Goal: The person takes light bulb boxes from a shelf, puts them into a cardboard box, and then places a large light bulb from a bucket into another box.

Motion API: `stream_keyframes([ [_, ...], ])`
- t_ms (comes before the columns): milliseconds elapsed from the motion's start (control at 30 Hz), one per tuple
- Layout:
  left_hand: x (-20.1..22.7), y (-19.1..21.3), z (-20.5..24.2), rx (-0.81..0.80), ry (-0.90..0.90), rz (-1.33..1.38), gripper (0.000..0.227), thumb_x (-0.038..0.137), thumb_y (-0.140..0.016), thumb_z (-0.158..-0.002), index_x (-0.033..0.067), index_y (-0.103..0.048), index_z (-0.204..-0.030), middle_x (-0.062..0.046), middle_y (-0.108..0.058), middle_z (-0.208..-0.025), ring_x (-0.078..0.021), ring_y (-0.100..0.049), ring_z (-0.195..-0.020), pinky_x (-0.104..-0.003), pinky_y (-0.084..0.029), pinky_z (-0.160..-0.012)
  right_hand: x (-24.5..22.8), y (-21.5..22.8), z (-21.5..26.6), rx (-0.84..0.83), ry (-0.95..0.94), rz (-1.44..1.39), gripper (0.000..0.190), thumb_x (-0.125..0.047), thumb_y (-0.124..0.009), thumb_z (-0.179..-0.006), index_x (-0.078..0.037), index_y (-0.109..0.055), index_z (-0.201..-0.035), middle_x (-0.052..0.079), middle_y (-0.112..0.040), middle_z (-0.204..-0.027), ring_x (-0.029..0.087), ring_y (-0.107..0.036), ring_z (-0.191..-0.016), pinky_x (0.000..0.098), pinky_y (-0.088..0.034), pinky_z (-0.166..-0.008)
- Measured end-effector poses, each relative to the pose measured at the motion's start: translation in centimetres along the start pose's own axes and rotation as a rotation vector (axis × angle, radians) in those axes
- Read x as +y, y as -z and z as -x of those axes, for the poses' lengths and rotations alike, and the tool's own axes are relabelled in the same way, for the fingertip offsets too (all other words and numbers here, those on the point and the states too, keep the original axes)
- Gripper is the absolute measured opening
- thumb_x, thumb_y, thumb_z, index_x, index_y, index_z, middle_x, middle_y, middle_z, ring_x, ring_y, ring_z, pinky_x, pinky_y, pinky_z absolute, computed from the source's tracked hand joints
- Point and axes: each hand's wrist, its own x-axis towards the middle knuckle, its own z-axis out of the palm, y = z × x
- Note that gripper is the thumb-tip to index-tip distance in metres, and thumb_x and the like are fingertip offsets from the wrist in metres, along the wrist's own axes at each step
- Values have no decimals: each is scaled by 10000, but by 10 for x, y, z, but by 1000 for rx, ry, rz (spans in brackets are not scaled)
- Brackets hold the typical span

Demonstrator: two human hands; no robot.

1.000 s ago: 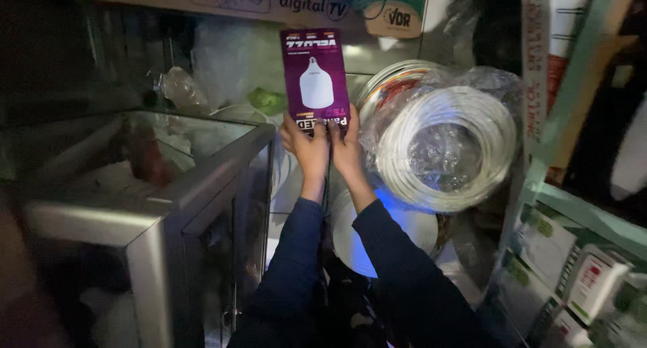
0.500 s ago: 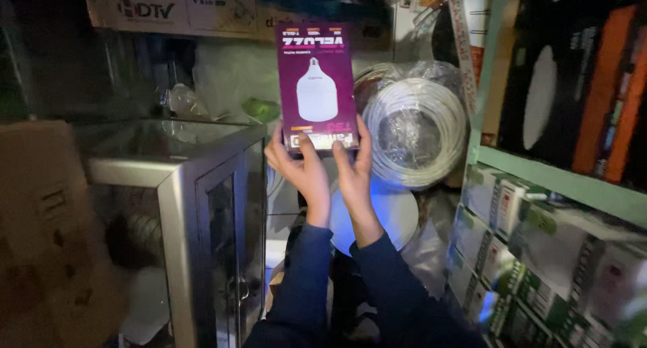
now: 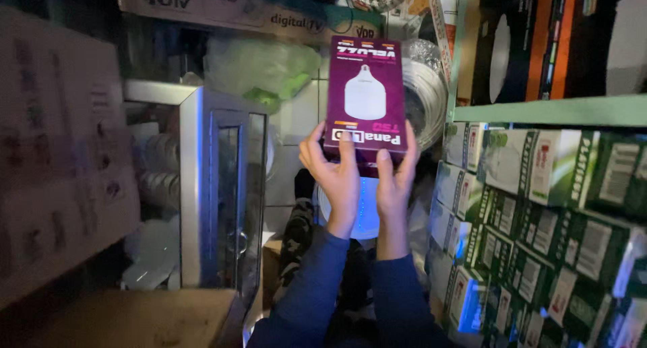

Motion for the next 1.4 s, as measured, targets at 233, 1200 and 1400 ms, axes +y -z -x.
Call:
stream_keyframes([
  [233,38,50,51,-82,-83,67,411,191,-633,-1034,19,-555,-1400,-137,-541,-1232,-280,-515,-1185,-399,-413,-1072,-47,32,32,-16,13,-9,575,-145,-577,-1069,-9,-361,-1584,122,-451,-1465,222,-490,-1357,376,-405,-1192],
  [1200,163,184,90,-272,-195,129,470,227,-636,-1041,30,-564,-1463,-104,-513,-1129,-213,-553,-1068,-324,-466,-1000,-219,89,110,-231,207,195,585,-196,-538,-1071,-21,-462,-1624,135,-540,-1474,219,-463,-1373,356,-314,-1288],
  [1400,177,187,103,-282,-195,140,471,243,-612,-1053,47,-541,-1475,-99,-506,-1145,-205,-557,-1077,-323,-468,-991,-236,89,124,-308,118,-55,975,-478,-694,-947,-65,-215,-1689,140,-389,-1664,239,-389,-1545,386,-300,-1312],
])
